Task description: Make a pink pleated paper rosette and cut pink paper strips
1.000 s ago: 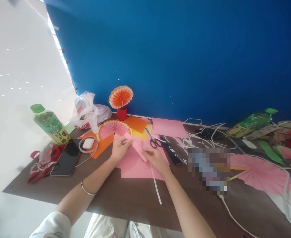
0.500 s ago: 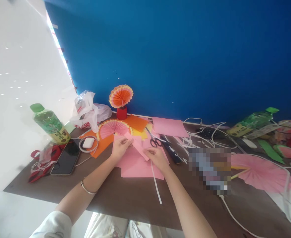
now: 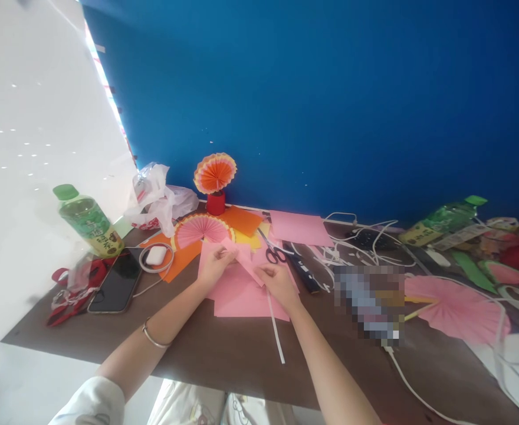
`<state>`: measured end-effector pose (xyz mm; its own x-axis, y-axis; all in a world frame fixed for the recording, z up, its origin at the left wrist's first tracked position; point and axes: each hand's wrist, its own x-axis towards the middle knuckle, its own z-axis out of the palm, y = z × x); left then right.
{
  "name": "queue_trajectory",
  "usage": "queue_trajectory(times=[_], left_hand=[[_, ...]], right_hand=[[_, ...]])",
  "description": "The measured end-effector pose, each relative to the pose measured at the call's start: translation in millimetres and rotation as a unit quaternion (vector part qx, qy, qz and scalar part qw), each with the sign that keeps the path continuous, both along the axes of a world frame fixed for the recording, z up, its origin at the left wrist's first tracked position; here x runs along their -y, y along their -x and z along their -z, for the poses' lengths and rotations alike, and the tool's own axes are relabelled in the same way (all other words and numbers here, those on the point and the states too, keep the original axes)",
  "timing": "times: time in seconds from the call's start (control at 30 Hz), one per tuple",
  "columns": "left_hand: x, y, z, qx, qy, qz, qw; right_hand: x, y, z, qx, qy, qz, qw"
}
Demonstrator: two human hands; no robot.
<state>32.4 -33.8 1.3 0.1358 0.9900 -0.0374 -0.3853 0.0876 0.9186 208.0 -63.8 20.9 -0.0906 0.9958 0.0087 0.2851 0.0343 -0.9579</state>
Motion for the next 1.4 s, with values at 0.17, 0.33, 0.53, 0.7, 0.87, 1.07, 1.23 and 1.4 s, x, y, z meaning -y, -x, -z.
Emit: queue_trajectory(times=[0.17,0.33,0.53,0.7,0.87,1.07,1.23,1.4], left_hand=[[9,-10,2.9,-0.075,0.009,0.071,0.995],[15,-10,-4.5,-0.084,-0.014,0.068,0.994],[17,-11,-8.0,-0.129,-0.048,0.052,0.989],[17,-13,-6.8,-0.158,-0.107,0.029,0.981],[17,-11,-10.5,-0.167,-0.135,0.058,0.975],[20,-10,-10.3,-0.254,-0.176,0.202,0.929],[21,-8,-15.8,-0.247,-0.163,0.226,0.928],[24,-9,-19.6,-0.231,-0.157,0.245,0.928]], right_hand=[[3,7,-1.7,0.004,-0.042,0.012,0.999],[6,14,-1.6,0.005,-0.059,0.044,0.997],[8,17,0.2,0.035,-0.122,0.078,0.989],[9,18,2.5,0.046,-0.131,0.071,0.988],[8,13,-2.2,0.059,-0.164,0.097,0.98],[3,5,-12.7,-0.04,-0.08,0.048,0.995],[3,7,-11.3,-0.053,-0.052,0.09,0.993],[4,8,-13.2,-0.08,-0.028,0.094,0.992]])
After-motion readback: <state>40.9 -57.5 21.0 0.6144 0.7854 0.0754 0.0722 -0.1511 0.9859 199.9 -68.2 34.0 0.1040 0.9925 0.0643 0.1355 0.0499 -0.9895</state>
